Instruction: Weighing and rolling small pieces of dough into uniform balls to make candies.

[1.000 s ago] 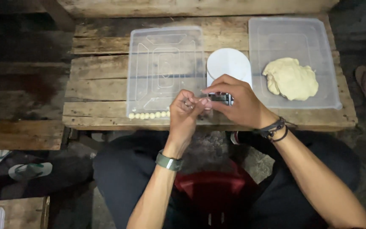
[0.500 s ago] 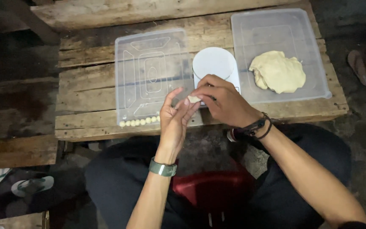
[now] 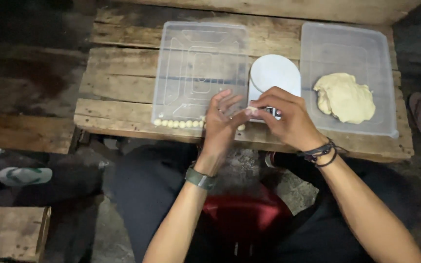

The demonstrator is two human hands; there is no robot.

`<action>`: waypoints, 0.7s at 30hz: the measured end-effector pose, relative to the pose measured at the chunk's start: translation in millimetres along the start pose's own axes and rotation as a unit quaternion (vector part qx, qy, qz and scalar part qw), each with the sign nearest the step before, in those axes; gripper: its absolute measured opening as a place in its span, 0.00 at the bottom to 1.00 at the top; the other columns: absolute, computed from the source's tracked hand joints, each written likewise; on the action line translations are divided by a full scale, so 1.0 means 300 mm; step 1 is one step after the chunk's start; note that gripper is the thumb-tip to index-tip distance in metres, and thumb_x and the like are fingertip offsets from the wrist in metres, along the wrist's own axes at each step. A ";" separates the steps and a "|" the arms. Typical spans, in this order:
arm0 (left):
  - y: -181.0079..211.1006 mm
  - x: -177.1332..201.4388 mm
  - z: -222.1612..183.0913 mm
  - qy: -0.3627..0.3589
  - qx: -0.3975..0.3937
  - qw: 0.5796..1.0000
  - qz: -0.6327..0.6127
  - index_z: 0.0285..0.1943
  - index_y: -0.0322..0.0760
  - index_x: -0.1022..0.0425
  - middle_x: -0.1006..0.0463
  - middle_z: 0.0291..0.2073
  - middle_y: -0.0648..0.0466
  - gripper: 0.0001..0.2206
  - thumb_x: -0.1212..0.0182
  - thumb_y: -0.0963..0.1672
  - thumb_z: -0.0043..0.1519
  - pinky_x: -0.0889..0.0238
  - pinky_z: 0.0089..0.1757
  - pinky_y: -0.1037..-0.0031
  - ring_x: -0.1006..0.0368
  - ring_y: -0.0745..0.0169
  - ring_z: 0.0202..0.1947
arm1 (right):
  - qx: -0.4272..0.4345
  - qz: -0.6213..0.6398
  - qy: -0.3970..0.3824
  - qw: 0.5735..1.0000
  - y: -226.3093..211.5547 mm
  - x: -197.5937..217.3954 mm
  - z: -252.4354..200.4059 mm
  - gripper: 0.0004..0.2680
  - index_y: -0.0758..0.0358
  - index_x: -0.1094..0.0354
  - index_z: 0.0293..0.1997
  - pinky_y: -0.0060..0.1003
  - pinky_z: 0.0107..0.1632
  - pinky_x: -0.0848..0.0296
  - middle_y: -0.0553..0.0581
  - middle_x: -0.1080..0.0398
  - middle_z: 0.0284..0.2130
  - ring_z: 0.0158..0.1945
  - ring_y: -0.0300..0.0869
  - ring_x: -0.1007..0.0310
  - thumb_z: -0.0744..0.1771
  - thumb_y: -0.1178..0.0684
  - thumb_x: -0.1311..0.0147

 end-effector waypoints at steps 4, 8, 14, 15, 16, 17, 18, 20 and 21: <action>-0.016 -0.022 -0.012 0.001 0.006 0.999 -0.053 0.69 0.29 0.43 0.31 0.57 0.29 0.34 0.28 0.35 0.55 0.22 0.47 0.57 0.22 0.35 0.48 | 0.017 -0.027 -0.009 0.999 0.022 0.007 -0.006 0.03 0.69 0.26 0.37 0.49 0.38 0.26 0.63 0.25 0.33 0.36 0.60 0.24 0.66 0.61 0.36; 0.011 -0.069 -0.032 -0.024 0.050 0.997 -0.054 0.66 0.26 0.37 0.31 0.58 0.26 0.26 0.36 0.46 0.63 0.30 0.55 0.48 0.25 0.29 0.52 | 0.033 -0.057 -0.012 0.998 0.018 0.018 -0.008 0.03 0.67 0.25 0.37 0.49 0.39 0.27 0.61 0.26 0.31 0.35 0.59 0.25 0.68 0.59 0.38; 0.053 -0.087 -0.044 -0.039 0.088 0.995 0.017 0.55 0.25 0.24 0.23 0.47 0.32 0.21 0.37 0.50 0.65 0.24 0.46 0.55 0.21 0.36 0.44 | 0.031 -0.071 -0.012 0.997 -0.019 0.012 0.004 0.02 0.67 0.24 0.38 0.48 0.39 0.28 0.62 0.26 0.31 0.35 0.61 0.27 0.69 0.61 0.39; 0.042 -0.089 -0.043 -0.040 0.087 0.995 0.018 0.54 0.25 0.23 0.20 0.42 0.33 0.16 0.35 0.45 0.65 0.21 0.42 0.61 0.18 0.42 0.39 | 0.026 -0.072 -0.014 0.997 -0.016 0.011 0.000 0.01 0.66 0.23 0.39 0.46 0.39 0.28 0.61 0.26 0.31 0.34 0.59 0.26 0.69 0.61 0.39; 0.028 -0.081 -0.041 -0.041 0.088 0.995 0.018 0.54 0.25 0.23 0.20 0.42 0.33 0.16 0.35 0.45 0.65 0.21 0.42 0.61 0.18 0.42 0.39 | 0.024 -0.073 -0.013 0.997 -0.023 0.009 0.002 0.01 0.66 0.23 0.39 0.46 0.39 0.28 0.61 0.26 0.31 0.34 0.59 0.26 0.69 0.61 0.39; 0.020 -0.067 -0.037 -0.027 0.075 0.996 0.048 0.52 0.27 0.21 0.18 0.39 0.36 0.14 0.33 0.44 0.63 0.21 0.40 0.66 0.18 0.48 0.37 | 0.005 -0.055 -0.024 0.998 -0.022 0.004 0.003 0.01 0.67 0.23 0.39 0.47 0.39 0.28 0.62 0.25 0.32 0.34 0.59 0.26 0.67 0.63 0.38; 0.018 -0.054 -0.026 -0.013 0.058 0.995 0.079 0.50 0.29 0.19 0.17 0.37 0.39 0.11 0.32 0.43 0.62 0.21 0.38 0.71 0.17 0.54 0.35 | -0.011 -0.037 -0.034 0.999 -0.020 -0.001 0.013 0.04 0.68 0.23 0.40 0.47 0.39 0.28 0.63 0.25 0.32 0.34 0.58 0.25 0.65 0.65 0.36; 0.022 -0.047 -0.008 -0.008 0.038 0.995 0.087 0.50 0.27 0.20 0.17 0.36 0.40 0.12 0.32 0.42 0.62 0.21 0.38 0.73 0.18 0.57 0.34 | -0.014 -0.014 -0.036 0.999 -0.044 0.010 0.026 0.13 0.73 0.28 0.50 0.50 0.41 0.28 0.67 0.26 0.34 0.35 0.58 0.25 0.62 0.65 0.33; 0.023 -0.041 -0.006 -0.001 0.020 0.995 0.093 0.51 0.25 0.21 0.16 0.36 0.41 0.12 0.32 0.40 0.61 0.21 0.37 0.76 0.18 0.59 0.33 | -0.018 0.010 -0.040 0.999 -0.056 0.014 0.026 0.23 0.77 0.33 0.60 0.54 0.43 0.28 0.72 0.27 0.37 0.37 0.58 0.26 0.59 0.65 0.30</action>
Point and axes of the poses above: each hand's wrist, its own z-axis towards the middle knuckle, its own x-axis out of the back of the hand, y = z × x, the point moved 6 cm from there along z, towards the middle knuckle
